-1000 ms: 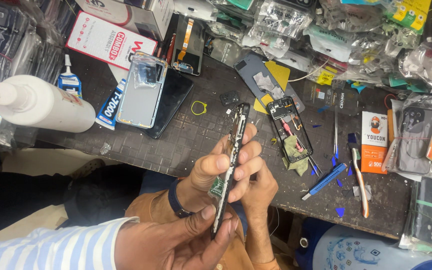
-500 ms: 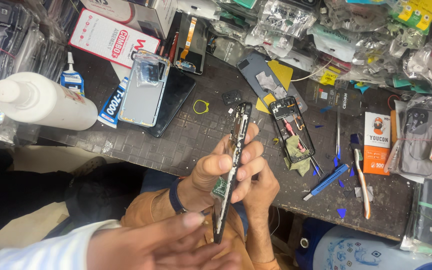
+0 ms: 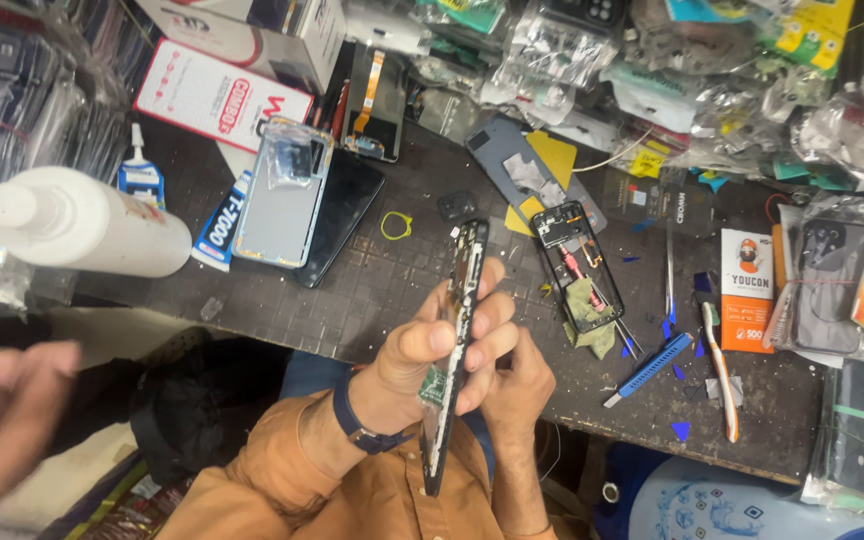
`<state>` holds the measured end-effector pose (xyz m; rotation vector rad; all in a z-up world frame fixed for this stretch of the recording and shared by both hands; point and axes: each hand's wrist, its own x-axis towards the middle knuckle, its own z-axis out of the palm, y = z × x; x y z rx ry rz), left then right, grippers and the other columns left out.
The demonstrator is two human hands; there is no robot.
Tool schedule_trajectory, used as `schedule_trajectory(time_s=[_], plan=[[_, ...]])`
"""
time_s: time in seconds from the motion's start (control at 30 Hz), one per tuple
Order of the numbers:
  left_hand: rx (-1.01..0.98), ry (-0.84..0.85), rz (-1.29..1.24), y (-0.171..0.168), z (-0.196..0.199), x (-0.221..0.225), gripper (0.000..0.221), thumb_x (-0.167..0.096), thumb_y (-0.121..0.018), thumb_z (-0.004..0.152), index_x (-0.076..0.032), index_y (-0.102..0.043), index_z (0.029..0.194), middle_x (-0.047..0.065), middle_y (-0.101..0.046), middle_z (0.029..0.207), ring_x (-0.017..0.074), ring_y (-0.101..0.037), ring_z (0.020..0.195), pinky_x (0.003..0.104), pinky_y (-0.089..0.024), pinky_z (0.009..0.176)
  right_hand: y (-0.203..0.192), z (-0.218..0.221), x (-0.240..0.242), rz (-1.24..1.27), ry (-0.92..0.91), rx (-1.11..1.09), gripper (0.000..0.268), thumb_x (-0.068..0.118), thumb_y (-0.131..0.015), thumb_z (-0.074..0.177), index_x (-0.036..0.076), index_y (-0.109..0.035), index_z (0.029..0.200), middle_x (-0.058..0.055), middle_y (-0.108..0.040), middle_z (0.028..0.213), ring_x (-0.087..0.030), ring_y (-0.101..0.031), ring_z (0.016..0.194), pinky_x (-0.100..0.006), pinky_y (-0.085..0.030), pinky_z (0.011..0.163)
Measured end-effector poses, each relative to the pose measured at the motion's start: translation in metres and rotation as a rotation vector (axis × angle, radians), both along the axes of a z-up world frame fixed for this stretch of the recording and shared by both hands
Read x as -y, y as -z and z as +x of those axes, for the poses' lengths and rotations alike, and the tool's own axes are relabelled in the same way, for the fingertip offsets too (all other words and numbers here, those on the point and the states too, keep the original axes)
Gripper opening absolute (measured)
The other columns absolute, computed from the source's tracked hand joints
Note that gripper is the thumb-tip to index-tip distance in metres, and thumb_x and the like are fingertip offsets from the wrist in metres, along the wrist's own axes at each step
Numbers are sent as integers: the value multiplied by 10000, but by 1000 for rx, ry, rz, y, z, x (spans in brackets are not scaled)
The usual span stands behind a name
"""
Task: The person disassembles a smartphone, removes the battery, and uses a utility knife to cut a ribbon cable attached to the back cover. They then reassemble the phone by placing the battery back inside and closing the back cover.
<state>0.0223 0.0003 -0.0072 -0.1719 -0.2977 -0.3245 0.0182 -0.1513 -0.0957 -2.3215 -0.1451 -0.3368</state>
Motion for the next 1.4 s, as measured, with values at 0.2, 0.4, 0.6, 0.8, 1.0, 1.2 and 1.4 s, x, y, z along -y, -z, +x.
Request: schedule_trajectory(time_s=[0.2, 0.4, 0.6, 0.8, 1.0, 1.2, 1.4], plan=[[-21, -30, 18, 5, 0, 0, 487, -95, -803, 878, -62, -409, 1163, 47, -518, 970, 149, -600, 898, 281, -628, 578, -5, 3, -3, -13, -3, 58, 183, 168, -764, 824, 69, -676, 951, -129, -695, 776, -327, -690, 692, -409, -526, 602], [-32, -27, 15, 14, 2, 2, 473, -89, -791, 880, -81, -407, 1156, 40, -491, 963, 142, -576, 871, 277, -627, 561, -12, 5, -4, 14, 33, -8, 108, 153, -729, 865, 62, -700, 917, -106, -715, 727, -249, -713, 616, -360, -548, 571], [-42, -19, -4, 20, 5, 4, 499, -96, -785, 867, -75, -402, 1185, 39, -472, 966, 142, -563, 857, 272, -621, 561, -13, 4, -5, 30, 41, 4, 85, 161, -724, 855, 86, -698, 887, -94, -710, 707, -243, -709, 588, -360, -541, 538], [-29, -11, -12, 36, 11, 4, 533, -105, -786, 837, -97, -381, 1183, 38, -471, 951, 148, -569, 852, 282, -630, 552, 2, 11, -1, 12, 73, 8, 67, 190, -741, 810, 138, -719, 847, -66, -692, 626, -216, -689, 512, -352, -525, 490], [18, 39, -35, 55, 21, 3, 508, -82, -780, 847, -123, -374, 1150, 21, -482, 950, 142, -589, 856, 312, -642, 554, 23, 17, 6, 3, 40, 68, 48, 182, -748, 785, 144, -718, 785, -23, -735, 657, -184, -702, 504, -332, -523, 459], [-15, 24, -17, 59, 22, 7, 503, -85, -767, 851, -122, -368, 1155, 27, -478, 939, 143, -581, 839, 318, -637, 547, 27, 16, 7, -12, 56, 61, 58, 176, -761, 769, 146, -722, 799, -23, -728, 644, -172, -716, 530, -329, -532, 480], [-14, 11, -13, 65, 26, 8, 486, -89, -749, 854, -122, -369, 1155, 28, -479, 928, 147, -575, 839, 324, -635, 551, 28, 19, 6, -10, 75, -20, 77, 173, -773, 749, 169, -733, 815, -9, -741, 628, -154, -734, 536, -322, -546, 489]])
